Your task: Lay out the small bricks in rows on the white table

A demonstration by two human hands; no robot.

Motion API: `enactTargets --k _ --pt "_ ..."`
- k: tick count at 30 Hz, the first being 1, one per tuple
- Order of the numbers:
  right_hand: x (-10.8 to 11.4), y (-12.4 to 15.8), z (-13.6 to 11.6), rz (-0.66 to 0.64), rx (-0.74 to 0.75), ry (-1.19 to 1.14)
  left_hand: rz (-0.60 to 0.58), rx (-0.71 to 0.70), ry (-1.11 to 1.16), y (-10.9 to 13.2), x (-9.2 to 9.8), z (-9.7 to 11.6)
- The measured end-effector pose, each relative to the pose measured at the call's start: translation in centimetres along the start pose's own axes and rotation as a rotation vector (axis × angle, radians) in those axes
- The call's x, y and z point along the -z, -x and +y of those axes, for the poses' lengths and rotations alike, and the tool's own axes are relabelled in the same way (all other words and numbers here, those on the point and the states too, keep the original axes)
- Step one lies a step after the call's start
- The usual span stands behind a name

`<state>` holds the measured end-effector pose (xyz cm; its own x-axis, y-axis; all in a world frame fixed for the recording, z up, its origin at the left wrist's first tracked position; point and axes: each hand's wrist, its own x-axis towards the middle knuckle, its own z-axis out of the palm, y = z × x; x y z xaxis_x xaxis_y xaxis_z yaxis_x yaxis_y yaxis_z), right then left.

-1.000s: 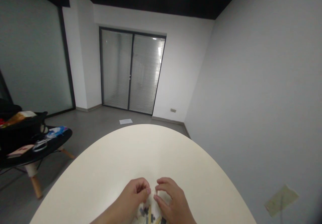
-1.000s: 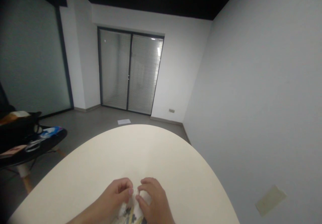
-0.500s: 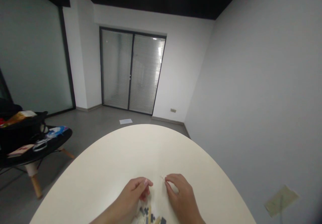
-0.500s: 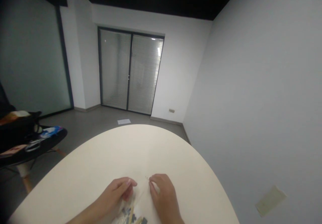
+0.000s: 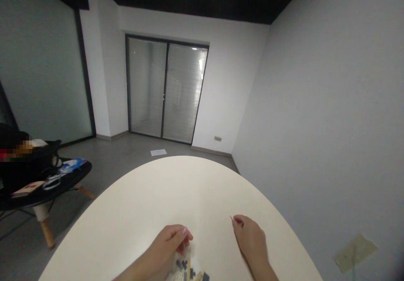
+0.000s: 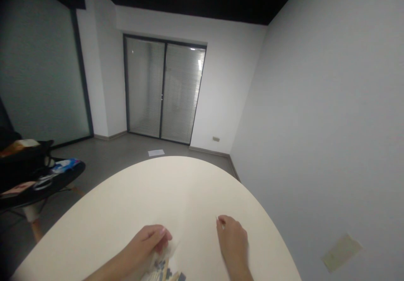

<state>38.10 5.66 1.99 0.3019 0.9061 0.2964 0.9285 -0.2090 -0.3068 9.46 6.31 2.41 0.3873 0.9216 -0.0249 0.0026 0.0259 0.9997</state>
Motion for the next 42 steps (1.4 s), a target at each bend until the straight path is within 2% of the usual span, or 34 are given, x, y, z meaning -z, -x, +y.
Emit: enactTargets --k 3,7,11,16,18,25,31,39,42 --pt "-0.2 -0.1 -0.1 -0.003 0.017 0.056 -0.035 0.000 -0.061 0.1 -0.1 0.2" --pt "-0.5 -0.2 -0.2 0.005 0.050 0.109 -0.073 -0.011 -0.225 0.1 0.1 -0.6" --pt "-1.0 -0.2 -0.3 0.020 0.099 0.144 -0.117 -0.108 -0.402 0.6 0.1 -0.7" --pt "-1.5 -0.2 -0.1 0.052 0.135 0.185 -0.302 -0.185 -0.600 1.4 -0.5 0.9" --pt "-1.6 -0.3 0.0 0.064 0.145 0.194 -0.335 -0.213 -0.699 1.6 -0.8 1.2" --pt "-1.9 -0.4 0.4 0.086 0.168 0.190 -0.273 -0.250 -0.877 1.3 -1.5 0.1" --pt "-2.2 -0.3 0.5 0.098 0.177 0.166 -0.270 -0.259 -0.858 1.2 -1.5 -0.6" --pt "-3.0 -0.4 1.0 0.160 0.179 0.081 -0.241 -0.188 -0.769 1.1 -1.2 -0.9" --pt "-2.8 -0.6 0.8 0.263 0.195 -0.011 -0.234 -0.187 -0.770 1.2 -1.3 -0.7"
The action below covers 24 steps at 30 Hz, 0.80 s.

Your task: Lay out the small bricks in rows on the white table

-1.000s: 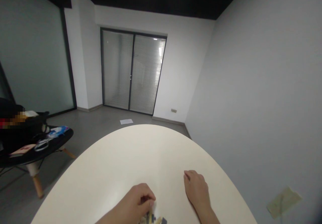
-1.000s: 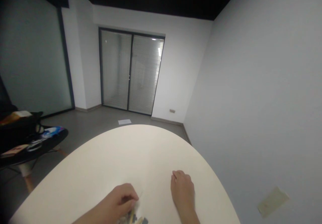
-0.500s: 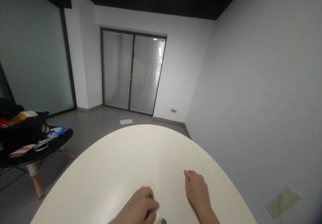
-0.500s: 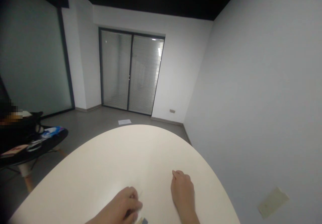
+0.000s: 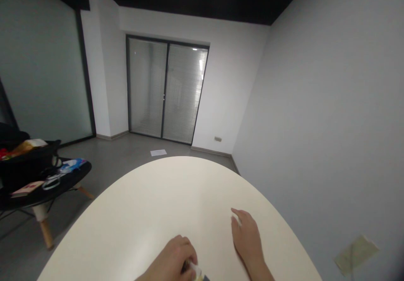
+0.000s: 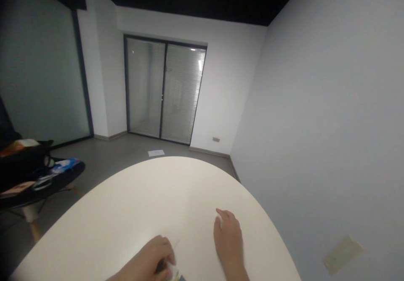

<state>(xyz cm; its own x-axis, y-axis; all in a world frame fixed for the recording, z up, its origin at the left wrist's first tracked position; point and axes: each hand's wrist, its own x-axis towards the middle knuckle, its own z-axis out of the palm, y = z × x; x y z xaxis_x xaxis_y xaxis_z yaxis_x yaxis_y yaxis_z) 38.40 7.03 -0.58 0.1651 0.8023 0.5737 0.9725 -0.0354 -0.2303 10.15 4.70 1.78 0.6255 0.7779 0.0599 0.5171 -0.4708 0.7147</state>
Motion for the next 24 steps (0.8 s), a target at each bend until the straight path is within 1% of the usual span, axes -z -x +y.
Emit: enactTargets --k 3,4,6,10,13,16,18,20,24 --pt "0.8 -0.2 -0.9 0.191 0.032 -0.187 0.017 0.013 0.015 0.2 0.3 0.5" --pt "1.2 -0.2 -1.4 0.234 0.057 -0.249 0.025 0.023 0.025 0.3 0.4 0.6" --pt "2.0 0.0 -2.6 0.254 0.132 -0.339 0.032 0.047 0.052 0.5 0.6 0.9" --pt "3.6 0.8 -5.4 0.166 0.328 -0.457 0.059 0.111 0.169 0.3 0.5 0.8" --pt "4.5 1.6 -7.5 0.081 0.455 -0.502 0.122 0.159 0.360 -0.2 0.0 0.3" --pt "4.9 2.0 -9.0 0.008 0.599 -0.515 0.211 0.129 0.587 -0.7 -0.5 -0.6" --pt "4.9 2.1 -9.7 -0.017 0.679 -0.515 0.256 0.101 0.698 -1.0 -0.7 -1.1" --pt "4.8 2.1 -10.0 -0.037 0.735 -0.515 0.280 0.095 0.759 -1.2 -0.8 -1.4" --pt "4.6 2.0 -10.3 -0.079 0.774 -0.531 0.308 0.093 0.794 -1.2 -0.8 -1.6"
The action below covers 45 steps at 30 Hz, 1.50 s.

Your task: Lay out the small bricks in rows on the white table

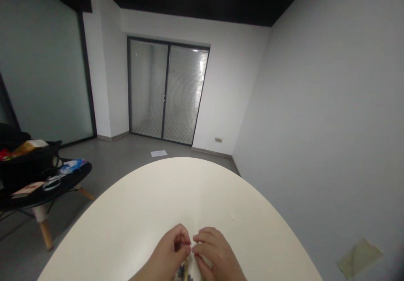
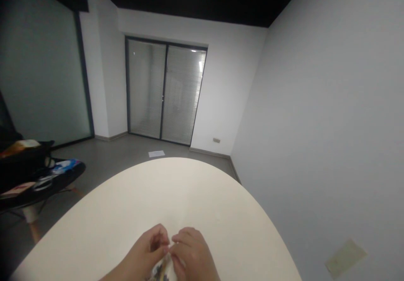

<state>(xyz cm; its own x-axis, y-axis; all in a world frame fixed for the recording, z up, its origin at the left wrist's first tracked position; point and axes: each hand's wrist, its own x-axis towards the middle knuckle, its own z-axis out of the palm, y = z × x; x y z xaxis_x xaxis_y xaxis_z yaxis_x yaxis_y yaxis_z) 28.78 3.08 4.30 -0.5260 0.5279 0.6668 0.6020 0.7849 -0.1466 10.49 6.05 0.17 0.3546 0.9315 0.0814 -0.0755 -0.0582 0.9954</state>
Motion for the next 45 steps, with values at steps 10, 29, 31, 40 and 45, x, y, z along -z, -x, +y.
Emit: enactTargets --k 10,29,31,40,45 --pt "-0.2 -0.1 0.0 0.024 0.006 0.000 0.027 -0.014 0.046 -0.2 0.4 0.3" --pt "-0.2 -0.1 0.1 0.023 0.015 0.004 0.049 -0.023 -0.026 -0.3 0.5 0.2" --pt "-0.1 0.1 0.2 0.028 -0.004 0.013 0.044 -0.024 -0.010 -0.3 0.5 0.0" --pt "0.3 2.8 3.8 0.161 -0.372 0.233 0.057 0.001 0.022 -0.3 0.6 -0.3" --pt "1.7 4.3 6.6 0.197 -0.725 0.275 0.049 -0.010 -0.008 -0.3 0.6 -0.4"
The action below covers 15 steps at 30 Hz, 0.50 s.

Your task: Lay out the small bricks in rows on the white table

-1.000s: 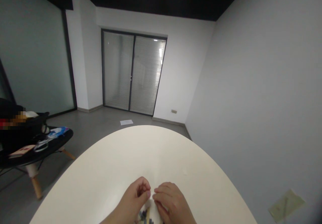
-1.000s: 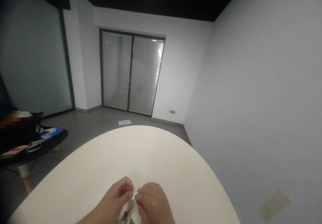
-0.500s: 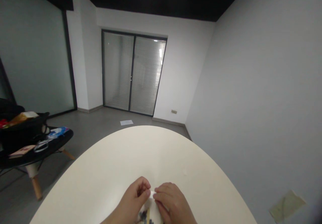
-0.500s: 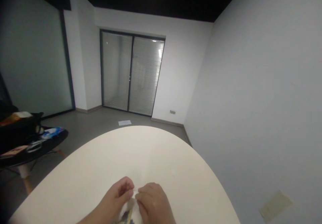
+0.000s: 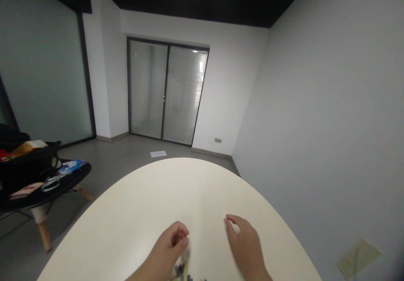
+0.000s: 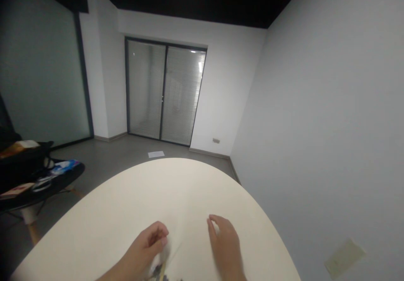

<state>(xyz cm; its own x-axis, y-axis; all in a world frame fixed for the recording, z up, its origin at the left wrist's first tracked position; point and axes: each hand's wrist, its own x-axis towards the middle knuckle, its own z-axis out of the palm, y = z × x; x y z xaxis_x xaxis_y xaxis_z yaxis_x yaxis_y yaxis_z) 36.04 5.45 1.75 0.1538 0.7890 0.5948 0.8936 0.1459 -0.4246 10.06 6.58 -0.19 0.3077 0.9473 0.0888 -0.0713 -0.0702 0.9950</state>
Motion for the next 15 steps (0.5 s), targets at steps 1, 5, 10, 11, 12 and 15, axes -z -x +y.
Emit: enactTargets --k 1,5,10,11,12,15 --pt "0.3 -0.3 0.5 -0.019 -0.065 0.021 -0.003 0.000 -0.002 0.0 0.0 -0.1" --pt "1.6 -1.0 2.6 -0.100 -0.257 0.139 -0.021 0.000 0.009 -0.1 0.1 -0.4" --pt "2.1 -1.1 4.2 -0.220 -0.333 0.342 -0.034 -0.017 -0.003 -0.2 0.2 -0.7" --pt "2.0 -1.1 4.3 -0.240 -0.326 0.360 -0.032 -0.020 -0.001 -0.2 0.2 -0.7" --pt "1.9 -1.1 4.4 -0.256 -0.315 0.370 -0.027 -0.019 0.003 -0.2 0.2 -0.7" --pt "1.5 -1.1 4.4 -0.289 -0.278 0.400 -0.025 0.000 0.012 -0.2 0.0 -0.4"
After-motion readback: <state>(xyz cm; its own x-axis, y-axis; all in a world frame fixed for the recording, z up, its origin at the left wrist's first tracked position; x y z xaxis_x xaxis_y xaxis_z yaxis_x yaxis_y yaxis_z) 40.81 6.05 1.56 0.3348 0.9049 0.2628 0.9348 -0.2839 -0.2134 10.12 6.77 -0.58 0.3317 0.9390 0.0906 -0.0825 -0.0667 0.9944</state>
